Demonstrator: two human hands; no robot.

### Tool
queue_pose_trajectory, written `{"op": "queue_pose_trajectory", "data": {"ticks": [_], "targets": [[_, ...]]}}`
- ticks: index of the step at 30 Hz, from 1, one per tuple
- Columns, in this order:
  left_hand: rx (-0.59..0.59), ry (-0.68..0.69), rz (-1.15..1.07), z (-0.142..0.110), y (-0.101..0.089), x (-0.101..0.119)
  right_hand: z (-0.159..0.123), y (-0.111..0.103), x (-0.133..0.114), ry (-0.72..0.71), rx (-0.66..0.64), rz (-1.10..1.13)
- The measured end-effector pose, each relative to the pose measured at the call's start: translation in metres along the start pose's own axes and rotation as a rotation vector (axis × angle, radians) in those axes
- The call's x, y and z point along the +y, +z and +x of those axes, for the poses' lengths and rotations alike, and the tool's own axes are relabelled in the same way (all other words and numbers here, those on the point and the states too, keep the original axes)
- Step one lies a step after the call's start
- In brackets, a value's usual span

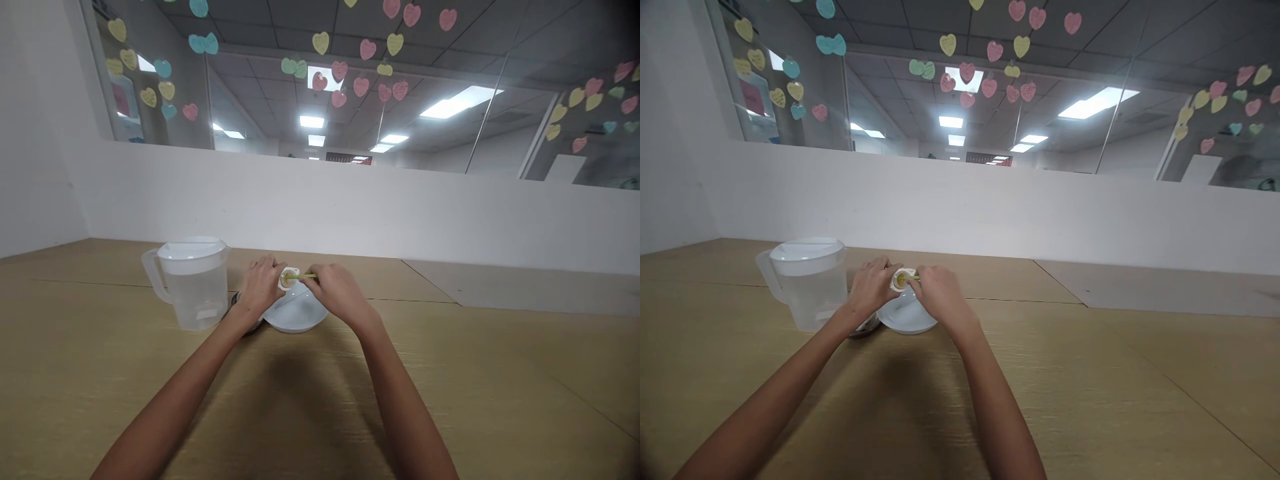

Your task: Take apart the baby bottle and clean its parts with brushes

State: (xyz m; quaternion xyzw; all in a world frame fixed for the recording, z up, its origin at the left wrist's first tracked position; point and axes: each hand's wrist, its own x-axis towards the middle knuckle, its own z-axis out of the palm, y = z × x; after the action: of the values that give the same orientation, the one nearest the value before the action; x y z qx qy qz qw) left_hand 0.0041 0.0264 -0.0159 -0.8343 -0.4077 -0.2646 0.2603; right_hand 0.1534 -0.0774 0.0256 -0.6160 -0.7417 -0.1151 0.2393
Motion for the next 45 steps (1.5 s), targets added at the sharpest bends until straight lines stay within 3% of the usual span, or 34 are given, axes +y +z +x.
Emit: {"op": "queue_pose_trajectory", "data": {"ticks": [7,14,18,25,30,37,45], "targets": [[-0.021,-0.012,-0.012,0.001,-0.002,0.002,0.001,-0.001,-0.003,0.057,-0.005,-0.078],[-0.022,-0.015,0.016,0.001,0.0,0.0,0.005,0.005,0.003,0.045,0.081,0.038],[-0.025,-0.015,0.03,0.0,0.001,0.0,0.005,0.006,0.005,-0.059,0.104,0.11],[-0.053,-0.037,-0.011,0.001,0.002,-0.004,0.001,0.004,0.003,-0.177,0.028,0.192],[-0.041,-0.048,-0.053,0.0,0.003,-0.002,-0.001,-0.001,-0.001,-0.129,0.02,0.224],[-0.051,-0.054,-0.061,0.001,0.004,-0.003,0.0,-0.004,0.001,-0.014,0.088,0.098],[0.004,-0.086,-0.109,0.005,-0.006,-0.008,-0.012,-0.029,0.016,-0.009,0.199,0.287]]}}
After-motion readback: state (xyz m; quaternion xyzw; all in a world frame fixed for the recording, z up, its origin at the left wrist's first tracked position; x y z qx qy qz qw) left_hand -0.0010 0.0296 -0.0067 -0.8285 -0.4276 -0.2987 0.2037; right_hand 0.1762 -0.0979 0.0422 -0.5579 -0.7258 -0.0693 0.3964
